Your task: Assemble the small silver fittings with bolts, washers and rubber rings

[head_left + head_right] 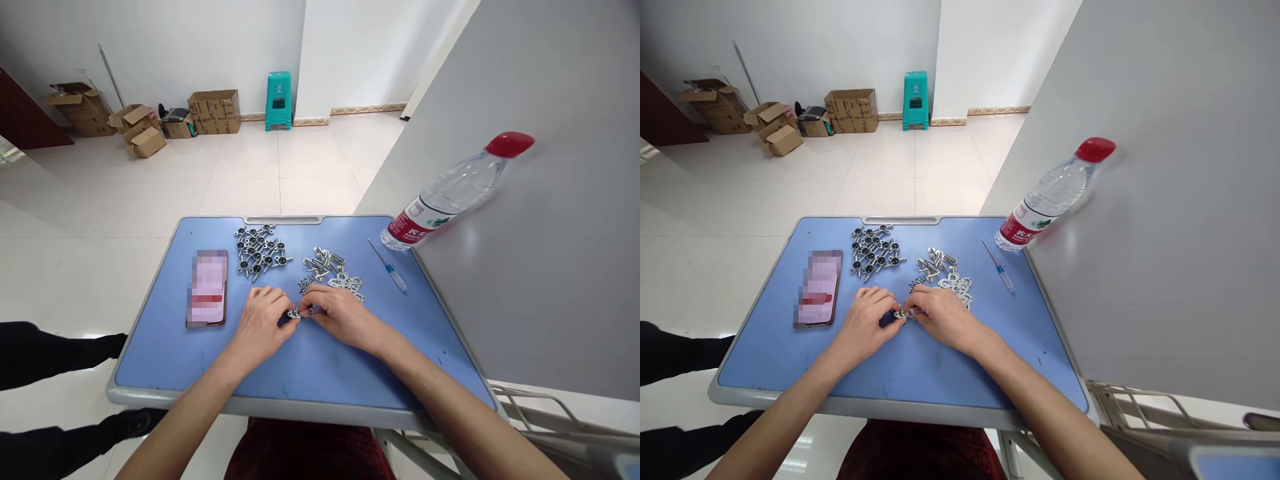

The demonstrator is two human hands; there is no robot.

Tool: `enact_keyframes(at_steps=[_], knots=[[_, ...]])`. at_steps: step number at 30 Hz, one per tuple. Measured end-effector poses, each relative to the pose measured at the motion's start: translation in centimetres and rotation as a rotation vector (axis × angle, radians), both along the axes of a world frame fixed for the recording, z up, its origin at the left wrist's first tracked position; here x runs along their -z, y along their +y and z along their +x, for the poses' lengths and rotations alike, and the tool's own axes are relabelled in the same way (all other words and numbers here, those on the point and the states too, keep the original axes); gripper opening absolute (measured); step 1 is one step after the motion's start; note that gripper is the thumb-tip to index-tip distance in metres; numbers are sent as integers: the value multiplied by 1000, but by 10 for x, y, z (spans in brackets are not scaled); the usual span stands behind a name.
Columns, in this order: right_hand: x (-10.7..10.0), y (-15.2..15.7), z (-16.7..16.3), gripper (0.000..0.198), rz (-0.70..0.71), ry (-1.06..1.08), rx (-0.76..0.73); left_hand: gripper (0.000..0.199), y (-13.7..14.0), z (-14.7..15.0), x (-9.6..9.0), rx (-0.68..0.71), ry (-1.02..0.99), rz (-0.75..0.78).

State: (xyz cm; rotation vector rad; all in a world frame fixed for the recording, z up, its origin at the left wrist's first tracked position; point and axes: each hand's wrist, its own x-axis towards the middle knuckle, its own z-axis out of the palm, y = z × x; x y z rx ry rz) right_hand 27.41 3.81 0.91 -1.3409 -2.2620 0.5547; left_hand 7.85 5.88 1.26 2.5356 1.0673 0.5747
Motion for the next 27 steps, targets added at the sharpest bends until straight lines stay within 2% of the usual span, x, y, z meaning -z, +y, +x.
enact_keyframes(at_steps=[6, 14, 20, 23, 27], knots=[[-7, -2, 2, 27, -4, 19, -46, 9, -1, 0, 0, -5, 11, -12], [-23, -10, 12, 33, -17, -75, -78, 6, -1, 0, -1, -7, 7, -21], [-21, -12, 14, 39, 12, -145, -126, 7, -1, 0, -2, -5, 9, -23], [-23, -13, 14, 32, -2, -120, -116, 8, -1, 1, -3, -4, 19, -32], [-39, -15, 15, 19, -56, 44, -17, 10, -1, 1, -4, -4, 31, -26]])
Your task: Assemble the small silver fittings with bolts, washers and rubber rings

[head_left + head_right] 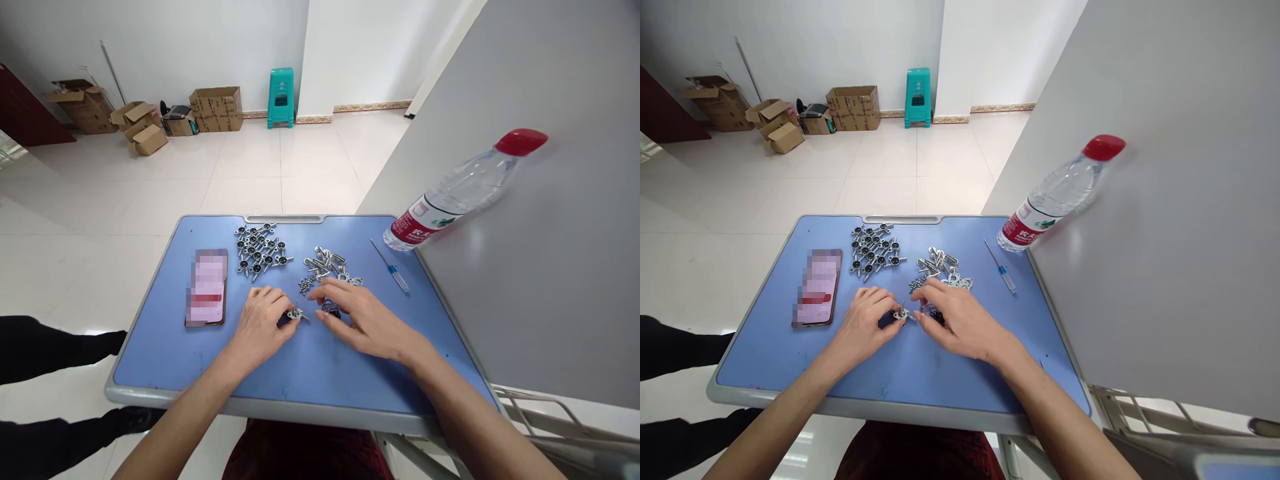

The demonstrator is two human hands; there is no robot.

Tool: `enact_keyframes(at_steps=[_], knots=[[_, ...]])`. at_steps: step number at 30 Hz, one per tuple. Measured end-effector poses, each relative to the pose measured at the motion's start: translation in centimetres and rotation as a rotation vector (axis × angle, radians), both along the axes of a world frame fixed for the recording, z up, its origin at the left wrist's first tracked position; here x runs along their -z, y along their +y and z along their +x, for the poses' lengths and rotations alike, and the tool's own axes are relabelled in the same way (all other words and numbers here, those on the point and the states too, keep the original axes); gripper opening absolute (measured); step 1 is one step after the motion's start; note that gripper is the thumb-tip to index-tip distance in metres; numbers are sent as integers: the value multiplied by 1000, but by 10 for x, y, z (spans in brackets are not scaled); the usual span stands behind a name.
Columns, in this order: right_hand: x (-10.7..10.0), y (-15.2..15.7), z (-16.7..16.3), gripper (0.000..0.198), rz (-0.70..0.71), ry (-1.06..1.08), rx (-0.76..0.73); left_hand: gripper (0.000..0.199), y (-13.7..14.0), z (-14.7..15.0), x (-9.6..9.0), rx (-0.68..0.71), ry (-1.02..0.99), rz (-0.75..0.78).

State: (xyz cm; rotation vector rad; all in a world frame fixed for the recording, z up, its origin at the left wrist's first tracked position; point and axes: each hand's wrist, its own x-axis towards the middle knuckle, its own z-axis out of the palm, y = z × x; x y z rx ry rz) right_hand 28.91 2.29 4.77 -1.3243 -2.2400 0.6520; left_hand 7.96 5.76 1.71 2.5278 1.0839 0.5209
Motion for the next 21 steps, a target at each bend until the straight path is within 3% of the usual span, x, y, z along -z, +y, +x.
enact_keyframes(at_steps=[4, 8, 21], knots=[[-13, -5, -1, 22, -113, 212, 71, 10, 0, 1, -1, -5, -3, -7], [-9, -4, -4, 25, -201, 394, 126, 9, 0, 1, -1, -14, 6, -27], [7, 3, -10, 22, 44, 473, 103, 9, 1, 1, 1, -10, -16, -22]])
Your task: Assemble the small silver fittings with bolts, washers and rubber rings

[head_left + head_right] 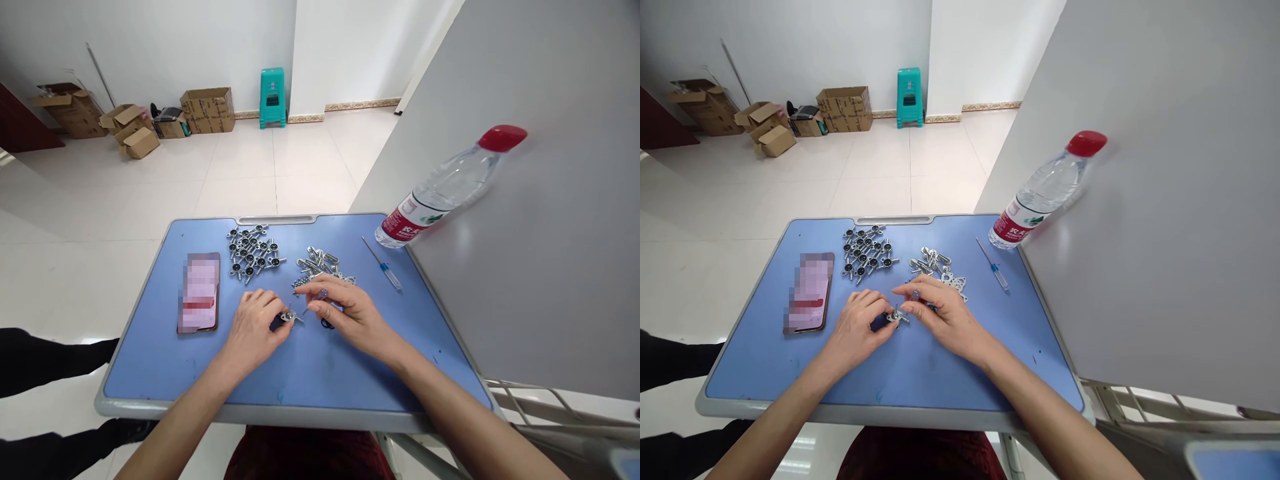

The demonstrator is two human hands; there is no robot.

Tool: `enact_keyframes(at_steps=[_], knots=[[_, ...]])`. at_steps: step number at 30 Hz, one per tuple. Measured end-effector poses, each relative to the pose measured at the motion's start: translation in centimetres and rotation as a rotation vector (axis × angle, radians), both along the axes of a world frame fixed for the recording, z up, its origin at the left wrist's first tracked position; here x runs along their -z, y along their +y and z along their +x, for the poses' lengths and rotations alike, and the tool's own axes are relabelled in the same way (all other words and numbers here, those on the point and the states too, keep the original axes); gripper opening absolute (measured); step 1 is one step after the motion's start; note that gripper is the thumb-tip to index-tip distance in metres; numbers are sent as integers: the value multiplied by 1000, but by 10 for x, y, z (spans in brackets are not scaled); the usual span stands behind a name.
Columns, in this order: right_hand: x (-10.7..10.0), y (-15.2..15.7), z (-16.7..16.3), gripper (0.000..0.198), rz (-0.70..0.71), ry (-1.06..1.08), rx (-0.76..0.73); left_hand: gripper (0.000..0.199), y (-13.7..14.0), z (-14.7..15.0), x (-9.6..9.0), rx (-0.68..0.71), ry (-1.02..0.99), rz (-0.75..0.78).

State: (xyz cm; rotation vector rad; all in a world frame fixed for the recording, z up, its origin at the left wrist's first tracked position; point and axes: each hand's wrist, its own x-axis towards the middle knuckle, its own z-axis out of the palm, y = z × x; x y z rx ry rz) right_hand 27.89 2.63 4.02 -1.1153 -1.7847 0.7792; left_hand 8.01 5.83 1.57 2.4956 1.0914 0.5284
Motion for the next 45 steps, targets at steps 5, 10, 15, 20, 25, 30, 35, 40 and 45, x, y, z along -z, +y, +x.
enact_keyframes(at_steps=[5, 10, 15, 20, 25, 30, 35, 40, 45], knots=[[8, 2, -4, 19, 4, -9, 24, 7, 0, 0, -1, 9, 10, 3], [10, 3, -4, 17, -14, -7, 8, 7, 0, 0, 0, 0, 15, -3], [9, 4, -5, 16, 56, -43, -14, 8, 0, 0, 1, 1, 19, 0], [10, 4, -6, 14, 120, -84, -24, 8, 0, 0, 0, 1, 18, 4], [14, 5, -11, 29, 295, -169, 36, 7, 0, 0, 0, 10, 25, 14], [9, 4, -13, 36, 384, -309, -12, 9, 0, 0, 1, 5, 28, 30], [3, 3, -8, 45, 354, -266, -55, 9, 0, 0, 1, 12, 14, 16], [10, 7, -11, 26, 435, -217, 57, 8, 0, 0, 1, 1, 30, 13], [8, 7, -10, 19, 470, -251, 72, 8, 0, 0, -1, -2, 54, 10]])
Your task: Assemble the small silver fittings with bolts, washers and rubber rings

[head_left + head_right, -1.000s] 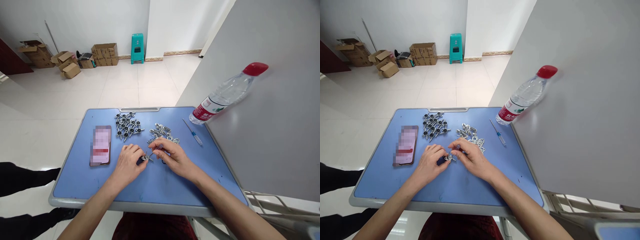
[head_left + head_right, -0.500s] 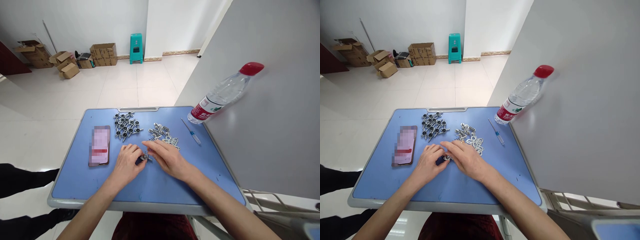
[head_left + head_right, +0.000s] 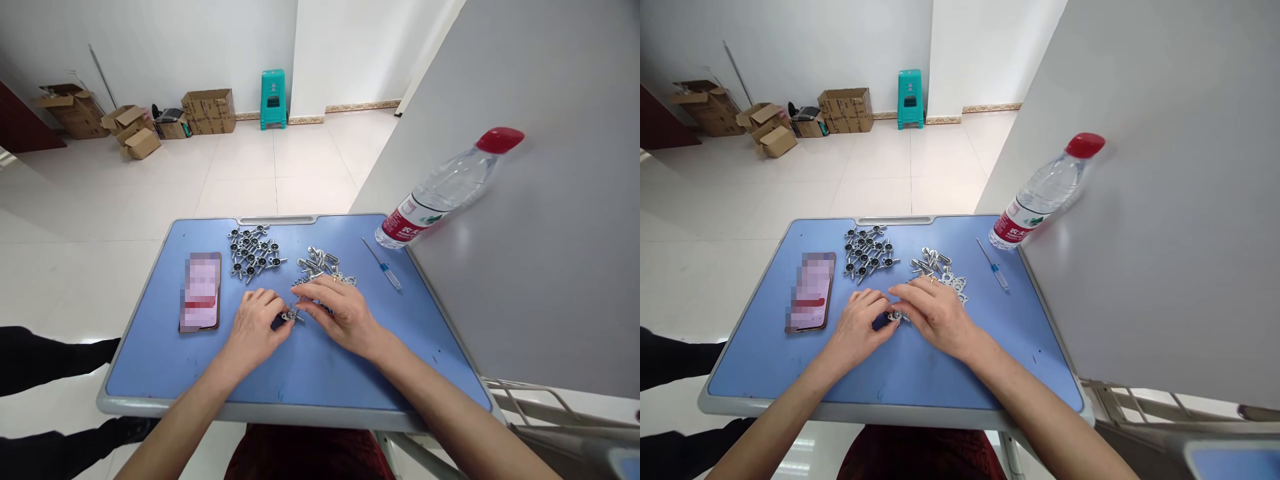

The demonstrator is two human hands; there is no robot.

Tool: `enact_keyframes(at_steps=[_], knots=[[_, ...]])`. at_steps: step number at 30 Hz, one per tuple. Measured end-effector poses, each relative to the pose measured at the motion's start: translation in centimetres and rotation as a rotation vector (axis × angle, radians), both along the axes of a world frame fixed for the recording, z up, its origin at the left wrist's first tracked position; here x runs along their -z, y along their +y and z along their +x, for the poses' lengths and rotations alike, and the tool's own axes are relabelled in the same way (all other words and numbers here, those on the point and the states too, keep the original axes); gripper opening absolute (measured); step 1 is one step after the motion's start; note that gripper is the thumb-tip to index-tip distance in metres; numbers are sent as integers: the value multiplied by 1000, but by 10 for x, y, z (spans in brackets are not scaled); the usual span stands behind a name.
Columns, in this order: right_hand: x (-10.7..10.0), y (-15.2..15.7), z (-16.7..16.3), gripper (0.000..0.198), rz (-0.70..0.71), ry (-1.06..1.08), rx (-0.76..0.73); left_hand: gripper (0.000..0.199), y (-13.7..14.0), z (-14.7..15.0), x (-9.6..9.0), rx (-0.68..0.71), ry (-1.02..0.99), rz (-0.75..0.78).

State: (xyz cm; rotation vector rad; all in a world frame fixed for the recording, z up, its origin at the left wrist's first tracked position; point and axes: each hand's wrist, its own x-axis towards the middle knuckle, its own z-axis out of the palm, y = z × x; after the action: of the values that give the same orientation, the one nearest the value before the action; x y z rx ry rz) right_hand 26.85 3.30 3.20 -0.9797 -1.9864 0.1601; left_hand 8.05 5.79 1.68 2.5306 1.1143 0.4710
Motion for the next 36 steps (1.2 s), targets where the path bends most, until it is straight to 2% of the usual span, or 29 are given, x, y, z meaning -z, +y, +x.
enact_keyframes(at_steps=[4, 12, 19, 25, 30, 36], knots=[[-5, -2, 2, 34, -84, 44, -95, 8, 0, 0, 0, -2, -12, -5], [4, -1, -6, 16, 36, 22, 5, 9, 0, 0, 0, -6, 19, 21], [1, -1, -2, 33, -38, 87, -80, 9, 0, 0, 1, -5, -10, -5], [4, 2, -4, 24, 63, 26, 2, 9, 0, 0, 1, -11, -11, 12], [0, -2, -2, 37, -61, 20, -68, 9, -1, -1, 4, -6, -30, 32], [1, -2, -4, 19, -19, 16, 27, 9, 0, -1, 2, -12, 2, 19]])
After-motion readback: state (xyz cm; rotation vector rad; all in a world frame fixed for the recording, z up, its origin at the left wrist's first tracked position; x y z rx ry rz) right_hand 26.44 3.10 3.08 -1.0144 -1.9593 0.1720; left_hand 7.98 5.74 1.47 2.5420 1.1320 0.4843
